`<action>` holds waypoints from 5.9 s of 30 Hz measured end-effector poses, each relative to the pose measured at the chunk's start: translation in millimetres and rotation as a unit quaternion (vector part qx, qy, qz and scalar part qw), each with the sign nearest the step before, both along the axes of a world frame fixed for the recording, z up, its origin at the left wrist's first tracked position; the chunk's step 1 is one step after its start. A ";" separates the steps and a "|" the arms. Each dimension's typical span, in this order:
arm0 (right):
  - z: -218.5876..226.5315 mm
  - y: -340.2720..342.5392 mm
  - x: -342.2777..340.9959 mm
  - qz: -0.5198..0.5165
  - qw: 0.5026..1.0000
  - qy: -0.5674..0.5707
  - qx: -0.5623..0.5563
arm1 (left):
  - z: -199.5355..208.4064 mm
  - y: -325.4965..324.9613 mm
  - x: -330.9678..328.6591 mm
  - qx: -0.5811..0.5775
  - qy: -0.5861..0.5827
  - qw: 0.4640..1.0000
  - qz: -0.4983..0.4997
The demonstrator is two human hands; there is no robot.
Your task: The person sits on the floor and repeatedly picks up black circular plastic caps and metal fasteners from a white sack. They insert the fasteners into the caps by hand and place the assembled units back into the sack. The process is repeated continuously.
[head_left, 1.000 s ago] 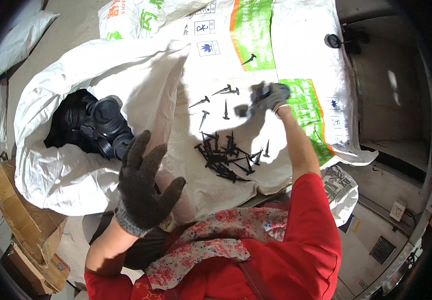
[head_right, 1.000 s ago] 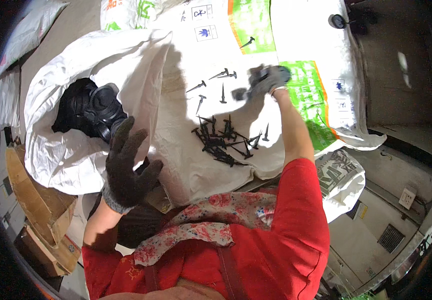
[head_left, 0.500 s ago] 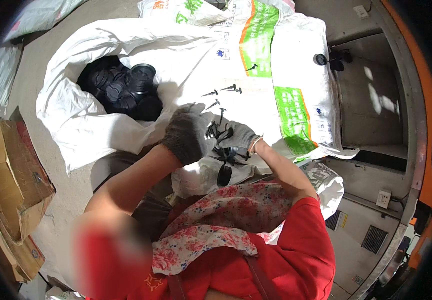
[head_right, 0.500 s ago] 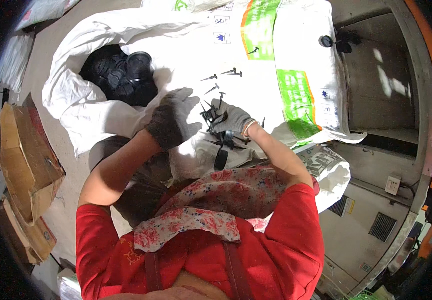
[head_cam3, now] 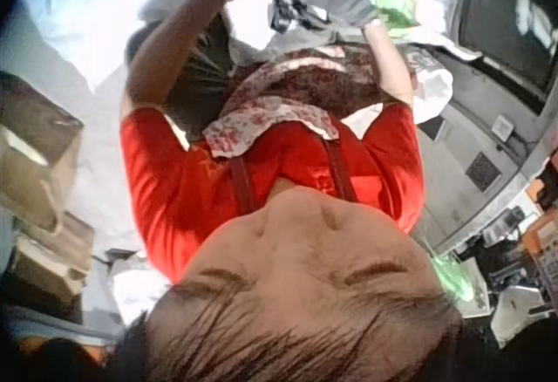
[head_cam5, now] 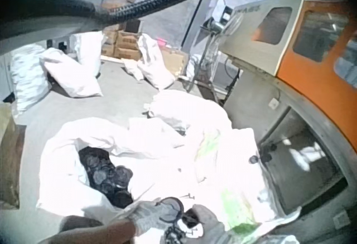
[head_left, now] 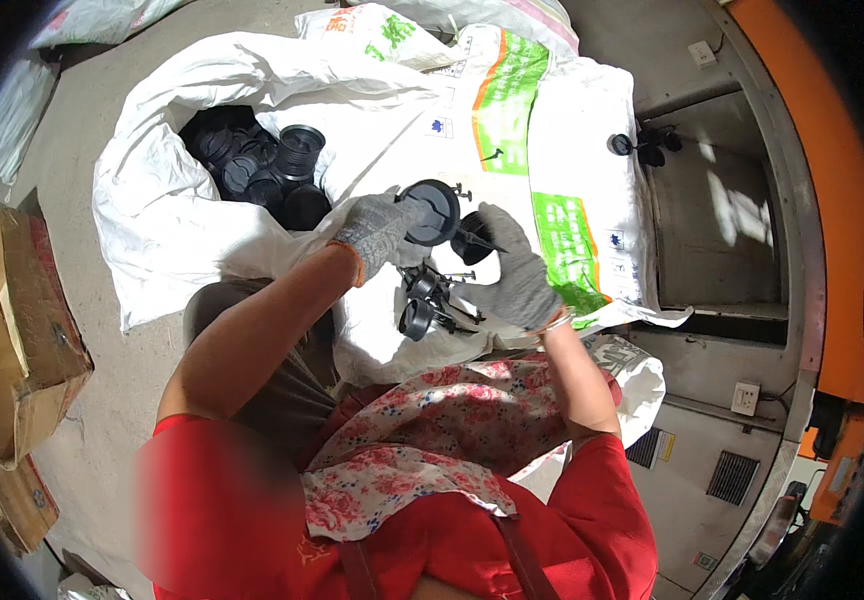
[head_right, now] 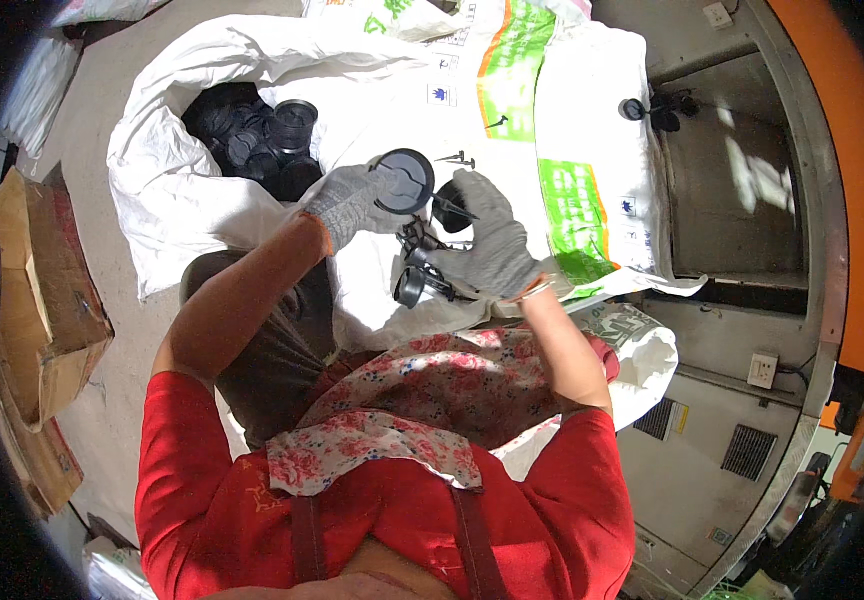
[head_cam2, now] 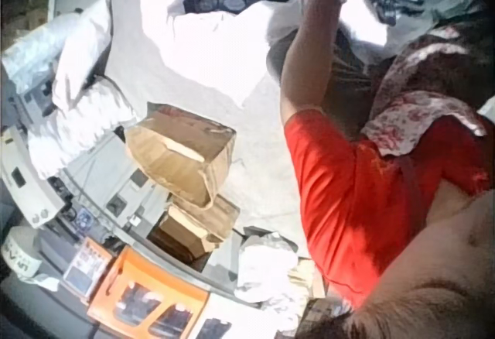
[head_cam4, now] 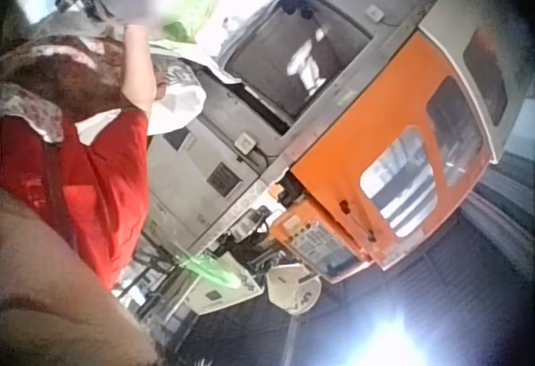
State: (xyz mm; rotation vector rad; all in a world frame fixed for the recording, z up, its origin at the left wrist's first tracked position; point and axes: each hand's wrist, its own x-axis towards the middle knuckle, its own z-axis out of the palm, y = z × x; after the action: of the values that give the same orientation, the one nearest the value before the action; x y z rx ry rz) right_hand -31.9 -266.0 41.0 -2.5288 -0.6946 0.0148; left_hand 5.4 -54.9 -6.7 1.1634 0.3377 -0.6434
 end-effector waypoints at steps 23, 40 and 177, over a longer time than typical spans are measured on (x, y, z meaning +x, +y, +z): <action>-7.0 15.5 16.1 -0.159 0.558 0.497 0.645 | 27.3 -13.6 -20.8 0.441 -0.692 0.571 -0.015; -34.7 49.5 44.3 -0.117 0.962 -0.057 0.241 | 31.7 14.5 -2.8 0.228 -0.377 0.888 -0.130; -2.7 -410.8 -160.9 -0.646 0.758 0.051 0.072 | -0.2 31.2 3.2 0.543 -0.582 0.587 -0.148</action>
State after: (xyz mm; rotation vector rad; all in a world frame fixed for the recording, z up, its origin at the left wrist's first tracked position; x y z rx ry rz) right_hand -192.8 -676.7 38.3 -2.2896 1.1281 -0.3568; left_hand 8.6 -23.8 -6.9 2.5903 -0.7724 0.3013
